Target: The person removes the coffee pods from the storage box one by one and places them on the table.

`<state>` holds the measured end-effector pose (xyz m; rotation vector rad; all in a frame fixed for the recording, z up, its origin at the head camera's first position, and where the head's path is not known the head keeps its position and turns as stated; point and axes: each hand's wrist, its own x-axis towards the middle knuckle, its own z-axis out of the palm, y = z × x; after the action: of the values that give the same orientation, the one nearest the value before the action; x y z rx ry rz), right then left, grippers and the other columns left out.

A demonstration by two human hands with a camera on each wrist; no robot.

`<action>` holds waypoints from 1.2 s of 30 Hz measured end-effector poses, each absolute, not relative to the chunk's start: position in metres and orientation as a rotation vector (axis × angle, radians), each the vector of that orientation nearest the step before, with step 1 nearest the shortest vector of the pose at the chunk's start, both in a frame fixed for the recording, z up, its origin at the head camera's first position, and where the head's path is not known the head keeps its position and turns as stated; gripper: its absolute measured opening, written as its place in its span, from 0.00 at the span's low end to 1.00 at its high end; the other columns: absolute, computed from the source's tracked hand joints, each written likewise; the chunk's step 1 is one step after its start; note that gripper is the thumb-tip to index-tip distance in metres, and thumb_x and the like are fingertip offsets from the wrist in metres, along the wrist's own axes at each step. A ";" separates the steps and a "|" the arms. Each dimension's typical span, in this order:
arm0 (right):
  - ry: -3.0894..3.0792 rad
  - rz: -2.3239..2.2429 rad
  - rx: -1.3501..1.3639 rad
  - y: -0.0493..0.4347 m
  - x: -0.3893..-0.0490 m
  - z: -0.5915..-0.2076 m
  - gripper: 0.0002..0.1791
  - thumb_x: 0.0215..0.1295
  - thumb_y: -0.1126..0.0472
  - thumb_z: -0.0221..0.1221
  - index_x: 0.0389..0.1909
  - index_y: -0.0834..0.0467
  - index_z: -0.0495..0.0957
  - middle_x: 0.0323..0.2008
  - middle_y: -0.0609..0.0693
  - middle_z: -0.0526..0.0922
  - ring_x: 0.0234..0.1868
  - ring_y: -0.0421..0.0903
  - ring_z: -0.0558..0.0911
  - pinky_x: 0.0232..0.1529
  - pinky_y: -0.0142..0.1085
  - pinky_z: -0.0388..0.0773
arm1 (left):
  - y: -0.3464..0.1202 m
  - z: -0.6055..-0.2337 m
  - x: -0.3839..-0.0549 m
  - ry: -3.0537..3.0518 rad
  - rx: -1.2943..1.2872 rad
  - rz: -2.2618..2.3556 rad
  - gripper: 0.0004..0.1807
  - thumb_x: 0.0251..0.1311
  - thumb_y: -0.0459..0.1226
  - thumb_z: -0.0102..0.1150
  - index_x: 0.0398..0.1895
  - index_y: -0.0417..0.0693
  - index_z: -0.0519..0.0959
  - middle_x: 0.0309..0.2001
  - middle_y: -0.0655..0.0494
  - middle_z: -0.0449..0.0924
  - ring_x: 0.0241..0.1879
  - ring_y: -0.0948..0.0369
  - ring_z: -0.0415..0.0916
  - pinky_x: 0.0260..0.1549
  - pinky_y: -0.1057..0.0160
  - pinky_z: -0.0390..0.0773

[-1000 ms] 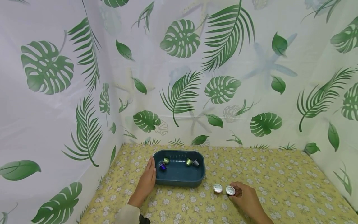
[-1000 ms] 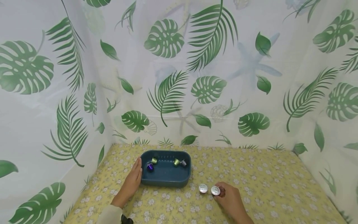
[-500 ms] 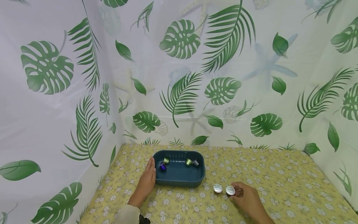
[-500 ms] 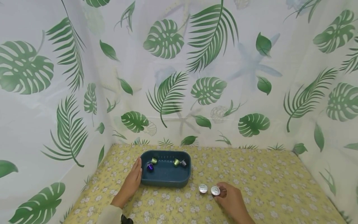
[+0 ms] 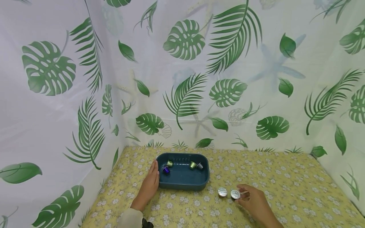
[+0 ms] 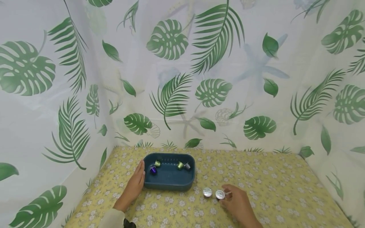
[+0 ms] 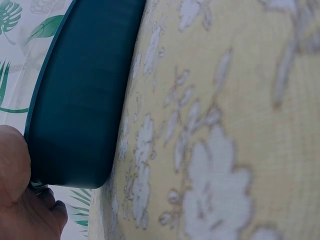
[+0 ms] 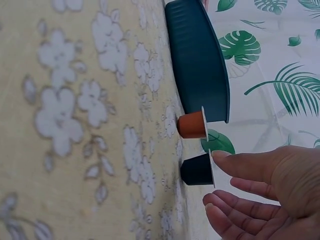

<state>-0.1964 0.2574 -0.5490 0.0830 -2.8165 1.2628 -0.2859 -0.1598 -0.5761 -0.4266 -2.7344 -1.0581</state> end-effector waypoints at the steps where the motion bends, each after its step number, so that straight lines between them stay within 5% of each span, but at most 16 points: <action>1: -2.817 1.268 0.081 0.258 -0.196 -0.548 0.31 0.50 0.68 0.76 0.58 0.66 0.80 0.43 0.54 0.85 0.37 0.46 0.84 0.36 0.40 0.84 | -0.160 -0.576 -0.286 -2.736 -0.424 -1.054 0.31 0.83 0.38 0.36 0.81 0.36 0.44 0.82 0.45 0.36 0.79 0.47 0.44 0.71 0.42 0.58; 16: -2.796 1.137 0.134 0.254 -0.198 -0.544 0.30 0.52 0.63 0.76 0.57 0.64 0.82 0.47 0.57 0.86 0.39 0.48 0.85 0.32 0.37 0.82 | -0.160 -0.577 -0.284 -2.743 -0.404 -1.040 0.32 0.84 0.44 0.33 0.82 0.40 0.42 0.82 0.49 0.34 0.79 0.49 0.44 0.72 0.45 0.58; 36: -2.726 1.123 0.128 0.232 -0.204 -0.538 0.20 0.59 0.64 0.73 0.53 0.63 0.84 0.44 0.56 0.87 0.39 0.47 0.85 0.32 0.33 0.81 | -0.160 -0.576 -0.284 -2.725 -0.409 -1.065 0.31 0.83 0.38 0.37 0.81 0.37 0.45 0.82 0.46 0.37 0.79 0.47 0.46 0.71 0.43 0.59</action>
<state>-0.2037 0.2320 -0.5380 0.1279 -2.7258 1.1226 -0.2837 -0.1600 -0.5759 -0.4088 -2.7250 -1.0654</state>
